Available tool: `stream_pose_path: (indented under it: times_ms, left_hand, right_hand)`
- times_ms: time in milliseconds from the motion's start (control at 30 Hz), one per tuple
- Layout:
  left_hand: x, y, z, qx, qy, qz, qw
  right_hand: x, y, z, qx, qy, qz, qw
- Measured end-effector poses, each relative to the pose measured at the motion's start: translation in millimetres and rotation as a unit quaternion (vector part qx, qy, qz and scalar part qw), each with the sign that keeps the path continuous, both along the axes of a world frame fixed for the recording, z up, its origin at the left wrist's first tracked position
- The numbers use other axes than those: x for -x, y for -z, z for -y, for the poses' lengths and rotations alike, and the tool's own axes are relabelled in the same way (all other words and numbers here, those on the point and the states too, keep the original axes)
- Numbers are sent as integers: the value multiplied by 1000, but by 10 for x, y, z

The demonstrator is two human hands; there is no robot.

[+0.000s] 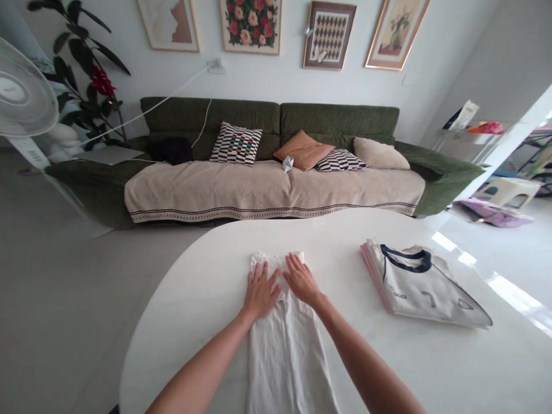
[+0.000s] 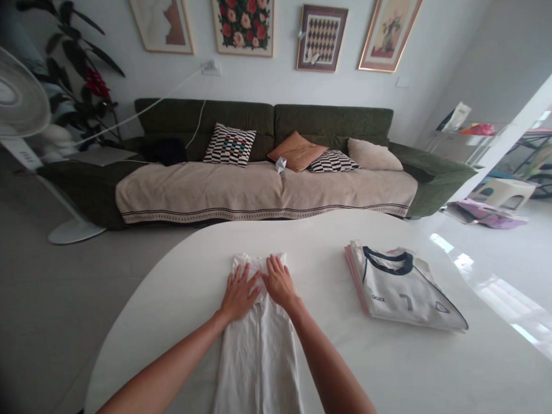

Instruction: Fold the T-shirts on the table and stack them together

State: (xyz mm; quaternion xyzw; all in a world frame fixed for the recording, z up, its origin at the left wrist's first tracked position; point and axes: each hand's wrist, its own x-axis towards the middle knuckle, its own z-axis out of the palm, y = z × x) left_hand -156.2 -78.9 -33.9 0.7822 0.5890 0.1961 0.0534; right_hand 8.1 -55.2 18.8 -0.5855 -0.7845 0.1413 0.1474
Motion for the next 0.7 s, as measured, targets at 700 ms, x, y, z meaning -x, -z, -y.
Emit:
stream_pose_path:
  times_ms: [700]
  left_hand:
    - [-51, -25, 6, 24, -49, -80, 995]
  right_hand:
    - [-46, 239, 507, -2, 1, 80, 997]
